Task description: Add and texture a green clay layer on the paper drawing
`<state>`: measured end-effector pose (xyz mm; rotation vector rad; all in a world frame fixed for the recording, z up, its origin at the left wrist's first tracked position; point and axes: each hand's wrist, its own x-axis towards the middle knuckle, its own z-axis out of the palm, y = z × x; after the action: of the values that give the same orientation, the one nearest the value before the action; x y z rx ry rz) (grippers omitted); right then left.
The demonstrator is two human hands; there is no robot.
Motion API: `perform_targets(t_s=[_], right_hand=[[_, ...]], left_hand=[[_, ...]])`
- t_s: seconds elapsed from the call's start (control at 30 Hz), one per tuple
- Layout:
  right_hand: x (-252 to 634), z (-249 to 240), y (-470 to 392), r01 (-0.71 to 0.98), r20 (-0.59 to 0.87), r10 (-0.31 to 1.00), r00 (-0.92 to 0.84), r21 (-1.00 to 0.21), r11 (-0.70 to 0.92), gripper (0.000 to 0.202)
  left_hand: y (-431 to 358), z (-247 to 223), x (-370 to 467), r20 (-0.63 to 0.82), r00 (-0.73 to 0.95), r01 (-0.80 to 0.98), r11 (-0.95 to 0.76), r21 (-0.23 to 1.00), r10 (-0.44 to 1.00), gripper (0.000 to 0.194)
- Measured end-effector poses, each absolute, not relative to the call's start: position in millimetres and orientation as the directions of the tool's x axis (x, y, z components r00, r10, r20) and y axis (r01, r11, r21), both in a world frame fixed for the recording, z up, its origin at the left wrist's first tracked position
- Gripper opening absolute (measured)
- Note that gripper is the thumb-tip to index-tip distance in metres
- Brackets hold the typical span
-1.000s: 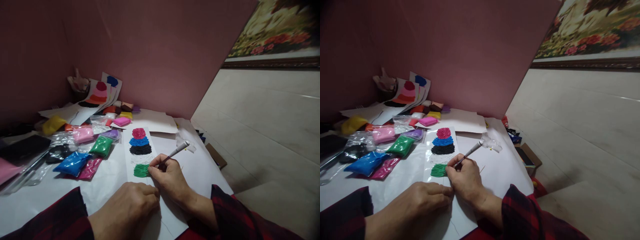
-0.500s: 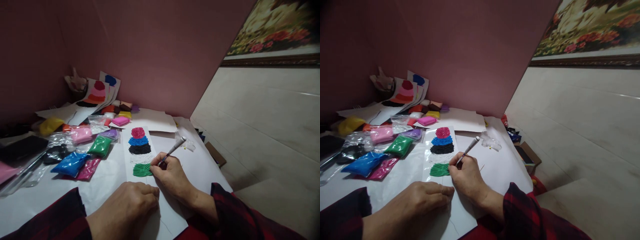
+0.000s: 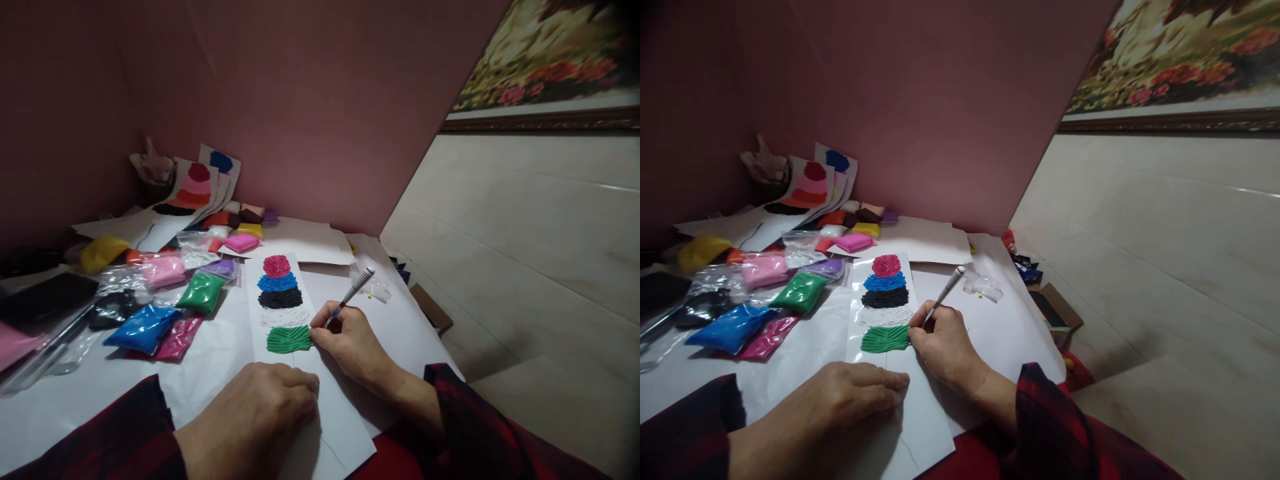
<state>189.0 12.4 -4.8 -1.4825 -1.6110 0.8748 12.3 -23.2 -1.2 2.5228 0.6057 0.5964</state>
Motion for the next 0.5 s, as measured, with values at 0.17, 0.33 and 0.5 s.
perform_targets(t_s=[0.17, 0.33, 0.5], right_hand=[[192.0, -5.4, 13.7, 0.461, 0.093, 0.995, -0.031, -0.882, 0.097, 0.005], [196.8, -5.6, 14.9, 0.43, 0.065, 0.998, -0.01, -0.9, 0.063, 0.009], [199.6, -5.4, 14.6, 0.393, 0.072, 0.997, 0.035, -0.918, 0.053, 0.006]], left_hand=[[-22.5, -0.8, 13.0, 0.288, 0.813, 0.284, -0.776, 0.563, 0.506, 0.029], [-21.1, -4.6, 12.8, 0.318, 0.809, 0.254, -0.781, 0.57, 0.495, 0.028], [-21.5, 0.1, 13.4, 0.31, 0.808, 0.259, -0.775, 0.576, 0.501, 0.027]])
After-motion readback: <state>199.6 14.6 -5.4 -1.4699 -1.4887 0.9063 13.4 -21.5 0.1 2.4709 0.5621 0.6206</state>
